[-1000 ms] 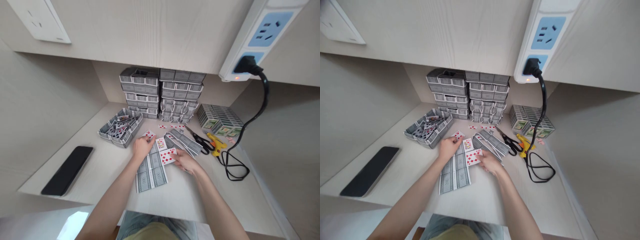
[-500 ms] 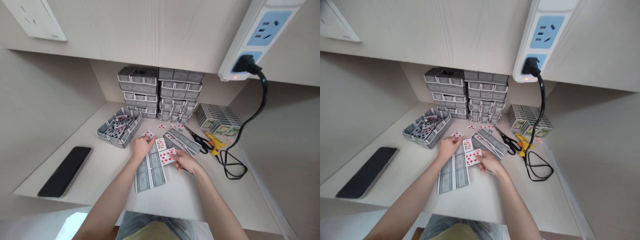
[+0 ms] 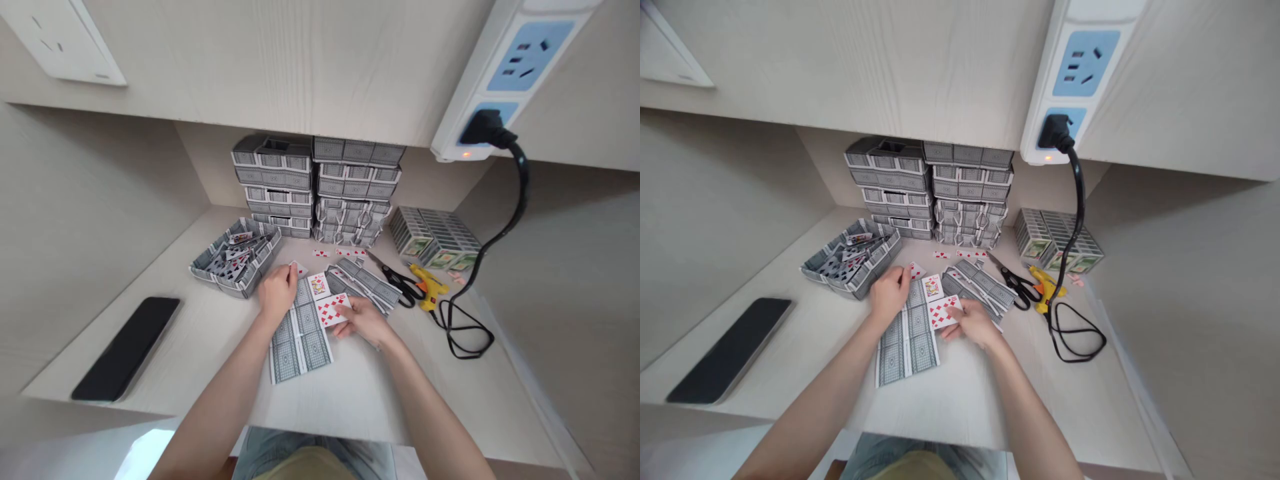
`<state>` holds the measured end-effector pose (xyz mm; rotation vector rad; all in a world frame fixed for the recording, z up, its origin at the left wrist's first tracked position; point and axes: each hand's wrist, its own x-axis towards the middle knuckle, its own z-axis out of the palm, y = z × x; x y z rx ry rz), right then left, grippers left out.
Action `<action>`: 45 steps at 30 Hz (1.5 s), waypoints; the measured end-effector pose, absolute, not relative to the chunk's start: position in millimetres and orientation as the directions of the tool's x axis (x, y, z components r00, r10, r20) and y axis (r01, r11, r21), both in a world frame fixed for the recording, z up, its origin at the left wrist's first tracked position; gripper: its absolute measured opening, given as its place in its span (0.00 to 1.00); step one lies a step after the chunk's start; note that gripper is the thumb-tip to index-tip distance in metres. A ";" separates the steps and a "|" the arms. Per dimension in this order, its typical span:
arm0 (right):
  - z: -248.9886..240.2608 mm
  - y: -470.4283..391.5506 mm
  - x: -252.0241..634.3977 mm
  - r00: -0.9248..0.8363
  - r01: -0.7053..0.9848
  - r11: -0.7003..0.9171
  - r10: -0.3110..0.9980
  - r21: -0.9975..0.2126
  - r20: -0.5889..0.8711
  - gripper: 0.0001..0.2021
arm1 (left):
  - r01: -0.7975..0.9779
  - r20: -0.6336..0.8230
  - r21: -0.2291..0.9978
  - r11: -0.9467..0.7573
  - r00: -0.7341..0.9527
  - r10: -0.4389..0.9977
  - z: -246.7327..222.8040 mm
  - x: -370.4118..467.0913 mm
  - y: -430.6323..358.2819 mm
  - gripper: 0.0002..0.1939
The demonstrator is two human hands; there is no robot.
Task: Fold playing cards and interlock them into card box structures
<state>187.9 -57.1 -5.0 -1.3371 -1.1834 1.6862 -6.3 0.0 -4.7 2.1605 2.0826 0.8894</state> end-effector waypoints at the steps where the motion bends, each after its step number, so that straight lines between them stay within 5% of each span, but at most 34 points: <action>1: -5.5 -55.7 187.9 -0.211 -0.021 -0.359 0.914 -0.933 -0.347 0.10 | 0.898 0.430 0.416 -0.142 -0.057 0.901 -2.1 -7.9 0.4 0.19; 5: -4.7 -49.2 194.4 -0.034 -0.174 -0.292 0.956 -0.941 -0.291 0.10 | 0.775 0.489 0.597 -0.207 -0.146 0.860 2.4 -11.5 3.7 0.15; 10: 2.0 -46.7 201.3 0.083 -0.299 -0.162 0.977 -0.940 -0.195 0.13 | 0.319 0.187 0.939 -0.127 -0.164 0.969 -0.1 -3.9 5.6 0.26; 13: 7.1 -48.1 203.1 0.061 -0.328 -0.147 0.982 -0.933 -0.177 0.15 | -0.050 -0.087 0.994 0.095 0.143 0.986 3.4 -3.3 2.3 0.27; 15: 9.3 -49.0 205.8 0.019 -0.310 -0.174 0.982 -0.935 -0.189 0.15 | -0.148 -0.186 0.957 0.250 0.349 0.918 6.8 -7.1 -0.3 0.25; 21: 8.9 -51.1 211.4 -0.130 -0.149 -0.256 0.962 -0.955 -0.238 0.16 | -0.120 -0.330 0.896 0.428 0.464 0.822 9.8 -15.5 -3.4 0.21; 45: 0.0 -52.4 213.8 -0.211 -0.089 -0.254 0.950 -0.963 -0.231 0.15 | -0.005 -0.299 0.947 0.322 0.362 0.883 1.3 -6.6 -5.7 0.19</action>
